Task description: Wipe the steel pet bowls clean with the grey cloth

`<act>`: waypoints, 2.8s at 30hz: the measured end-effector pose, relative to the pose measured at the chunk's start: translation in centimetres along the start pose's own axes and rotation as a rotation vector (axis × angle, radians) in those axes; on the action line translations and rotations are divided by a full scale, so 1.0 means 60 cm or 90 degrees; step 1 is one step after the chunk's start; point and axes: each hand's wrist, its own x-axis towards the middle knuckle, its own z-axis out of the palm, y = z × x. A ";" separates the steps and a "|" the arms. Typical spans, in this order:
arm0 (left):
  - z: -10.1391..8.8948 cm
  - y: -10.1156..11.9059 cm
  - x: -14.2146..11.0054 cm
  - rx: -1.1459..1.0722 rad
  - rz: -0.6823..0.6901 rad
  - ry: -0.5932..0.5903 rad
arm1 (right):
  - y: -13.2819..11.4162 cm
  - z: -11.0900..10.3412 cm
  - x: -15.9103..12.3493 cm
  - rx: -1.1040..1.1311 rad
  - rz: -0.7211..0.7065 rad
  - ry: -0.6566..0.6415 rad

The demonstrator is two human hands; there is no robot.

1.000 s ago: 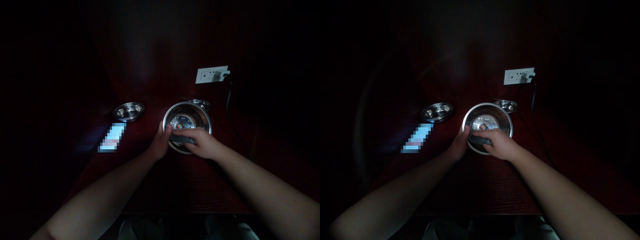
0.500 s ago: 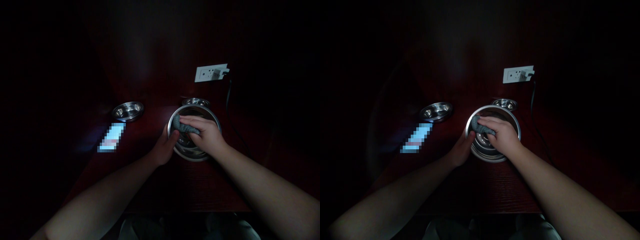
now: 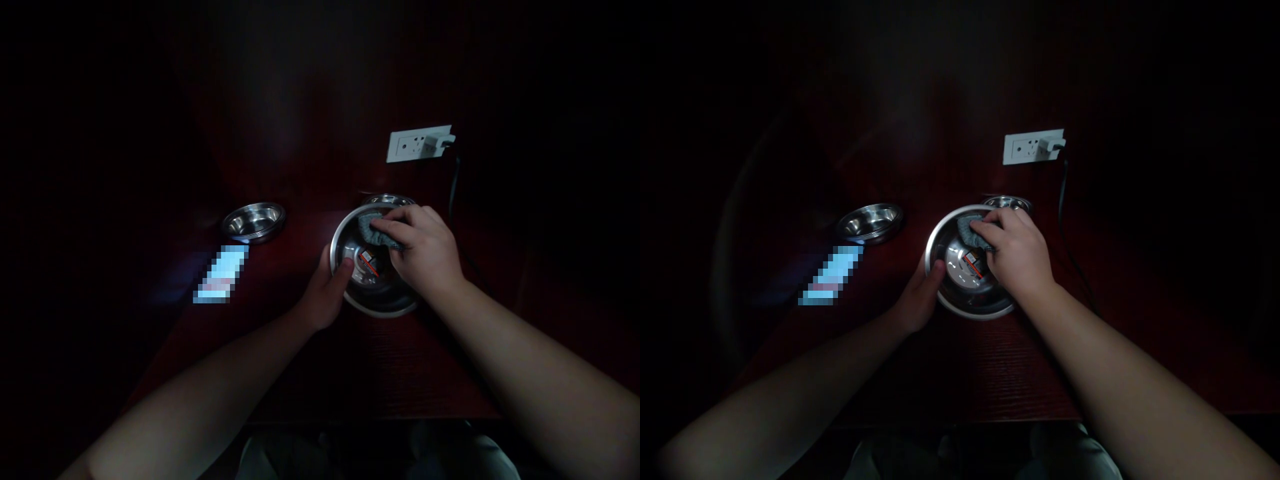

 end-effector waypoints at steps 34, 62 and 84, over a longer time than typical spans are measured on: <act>-0.002 -0.010 0.005 0.082 0.089 0.041 | -0.020 0.019 -0.012 0.366 -0.129 -0.207; 0.009 0.000 0.004 0.053 0.091 0.035 | 0.018 0.007 0.004 -0.042 0.048 -0.136; 0.003 -0.008 0.010 0.091 0.112 0.093 | 0.002 0.010 -0.003 0.267 -0.051 -0.382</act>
